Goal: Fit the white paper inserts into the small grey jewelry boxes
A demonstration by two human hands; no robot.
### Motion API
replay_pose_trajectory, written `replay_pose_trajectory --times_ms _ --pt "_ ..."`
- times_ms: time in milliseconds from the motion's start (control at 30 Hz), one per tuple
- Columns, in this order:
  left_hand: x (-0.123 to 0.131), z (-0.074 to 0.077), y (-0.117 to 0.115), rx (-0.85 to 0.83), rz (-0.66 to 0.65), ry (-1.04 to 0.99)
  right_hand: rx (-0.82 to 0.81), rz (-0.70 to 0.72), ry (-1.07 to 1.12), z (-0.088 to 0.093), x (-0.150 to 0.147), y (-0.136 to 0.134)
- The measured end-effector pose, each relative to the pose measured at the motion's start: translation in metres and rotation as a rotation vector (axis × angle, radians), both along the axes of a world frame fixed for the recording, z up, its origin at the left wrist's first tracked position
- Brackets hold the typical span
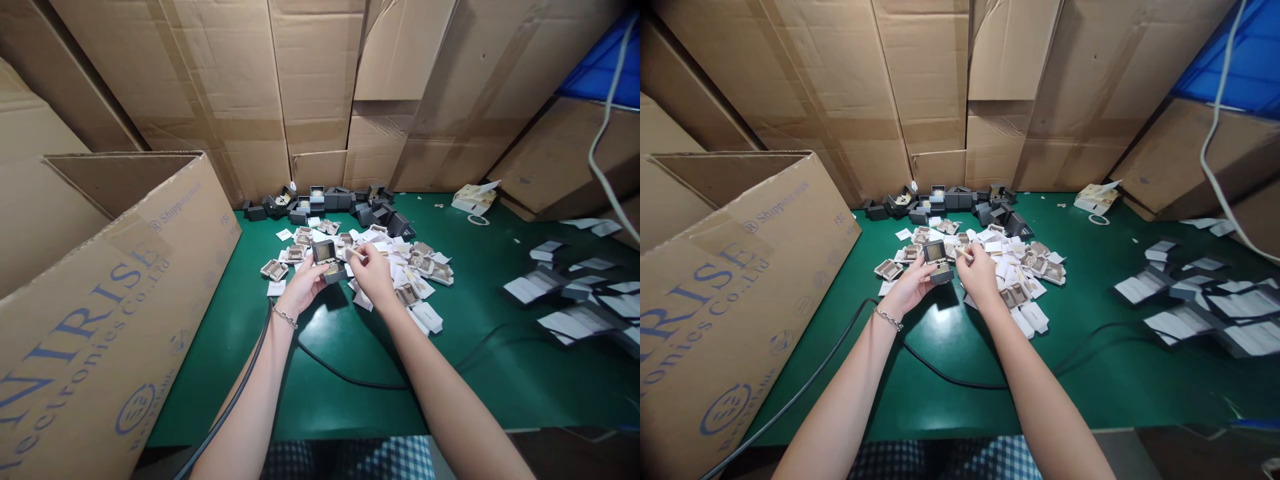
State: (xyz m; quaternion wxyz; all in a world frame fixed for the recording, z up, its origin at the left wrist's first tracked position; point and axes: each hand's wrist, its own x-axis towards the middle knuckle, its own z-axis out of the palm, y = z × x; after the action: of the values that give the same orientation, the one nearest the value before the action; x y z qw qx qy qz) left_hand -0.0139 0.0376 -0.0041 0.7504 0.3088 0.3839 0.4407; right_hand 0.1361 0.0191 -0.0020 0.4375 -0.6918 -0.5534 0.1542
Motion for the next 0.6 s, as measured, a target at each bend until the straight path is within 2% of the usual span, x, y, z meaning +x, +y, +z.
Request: replay_pose_trajectory --times_ms 100,167,333,433,600 --pt "0.0 0.001 -0.001 0.027 -0.053 0.008 0.12 0.074 0.179 -0.004 -0.002 0.001" --pt "0.0 -0.001 -0.002 0.052 -0.066 0.029 0.211 0.139 0.176 -0.007 -0.002 0.001" --pt "0.001 -0.007 0.0 0.13 -0.039 0.128 0.341 0.266 -0.099 -0.01 -0.004 -0.003" --pt "0.003 -0.008 0.0 0.195 -0.076 0.183 0.304 0.322 -0.289 -0.012 -0.004 -0.004" --pt "0.005 -0.002 -0.004 0.221 -0.078 0.229 0.229 0.311 -0.52 -0.013 -0.003 -0.005"
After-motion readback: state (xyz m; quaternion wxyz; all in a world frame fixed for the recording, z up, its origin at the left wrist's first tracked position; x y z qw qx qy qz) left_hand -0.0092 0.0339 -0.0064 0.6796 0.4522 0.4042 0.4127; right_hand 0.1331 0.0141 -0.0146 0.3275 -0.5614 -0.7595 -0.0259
